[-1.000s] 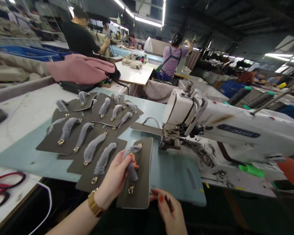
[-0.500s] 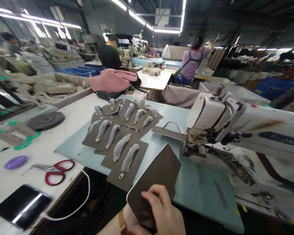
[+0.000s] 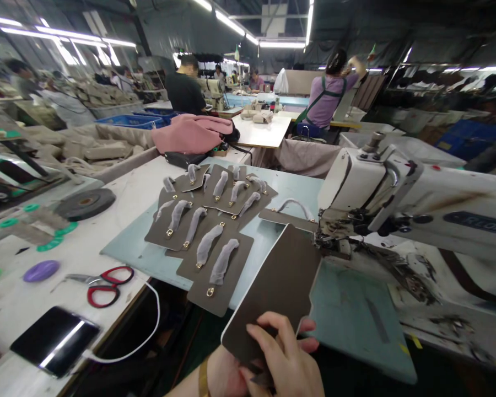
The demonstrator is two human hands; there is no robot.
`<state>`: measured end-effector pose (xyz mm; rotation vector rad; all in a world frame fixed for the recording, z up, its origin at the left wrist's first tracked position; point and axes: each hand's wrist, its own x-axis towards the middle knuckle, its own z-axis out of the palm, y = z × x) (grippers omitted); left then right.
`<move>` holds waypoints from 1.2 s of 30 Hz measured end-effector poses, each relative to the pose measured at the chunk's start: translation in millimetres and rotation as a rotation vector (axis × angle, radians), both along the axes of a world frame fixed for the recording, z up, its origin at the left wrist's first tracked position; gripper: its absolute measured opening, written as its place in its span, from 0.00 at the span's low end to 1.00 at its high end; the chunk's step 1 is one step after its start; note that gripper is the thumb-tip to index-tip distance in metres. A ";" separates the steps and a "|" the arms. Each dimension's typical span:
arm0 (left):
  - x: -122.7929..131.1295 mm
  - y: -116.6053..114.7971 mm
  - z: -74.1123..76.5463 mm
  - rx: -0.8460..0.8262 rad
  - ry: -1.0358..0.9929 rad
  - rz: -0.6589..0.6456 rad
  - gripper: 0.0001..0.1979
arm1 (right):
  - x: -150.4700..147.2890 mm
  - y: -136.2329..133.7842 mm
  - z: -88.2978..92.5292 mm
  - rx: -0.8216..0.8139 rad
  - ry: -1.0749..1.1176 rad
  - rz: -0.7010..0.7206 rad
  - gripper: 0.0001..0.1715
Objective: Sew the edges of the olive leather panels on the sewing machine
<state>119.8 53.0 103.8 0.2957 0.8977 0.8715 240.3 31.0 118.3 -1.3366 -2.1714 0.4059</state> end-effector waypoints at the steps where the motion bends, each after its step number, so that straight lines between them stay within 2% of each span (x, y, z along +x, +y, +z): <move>1: 2.7 2.5 1.2 -0.042 -0.119 -0.046 0.21 | 5.2 0.1 -2.4 -0.016 0.024 0.014 0.23; 3: 8.4 8.5 1.1 -0.132 -0.357 -0.084 0.25 | 14.1 0.6 -5.1 -0.061 0.120 0.022 0.23; 5: 14.4 15.4 -0.3 -0.174 -0.435 -0.022 0.24 | 19.8 2.2 -3.7 -0.141 0.262 0.013 0.24; 8: 22.4 27.7 0.7 -0.099 -0.282 0.125 0.18 | 23.9 8.9 2.1 -0.244 0.506 -0.016 0.19; 10: 26.7 37.2 4.4 -0.002 -0.159 0.165 0.19 | 26.5 16.0 4.1 -0.261 0.589 -0.103 0.16; 14: 34.2 62.0 10.2 0.115 -0.003 0.125 0.26 | 35.8 35.2 1.4 -0.311 0.598 -0.305 0.24; 20: 53.1 117.0 0.5 0.214 0.173 0.095 0.19 | 52.5 77.4 -1.5 -0.494 0.614 -0.378 0.28; 24: 72.0 153.0 -0.3 0.296 0.190 0.049 0.19 | 62.1 105.8 -6.8 -0.501 0.683 -0.425 0.28; 28: 90.0 179.3 -3.4 0.339 0.168 0.062 0.17 | 73.6 126.4 -13.7 -0.476 0.726 -0.503 0.28; 32: 101.7 194.2 -7.9 0.358 0.154 0.097 0.19 | 81.1 138.8 -17.5 -0.459 0.788 -0.550 0.26; 36: 108.3 200.9 1.9 0.338 0.132 0.121 0.24 | 79.9 143.6 -17.9 -0.452 0.814 -0.627 0.28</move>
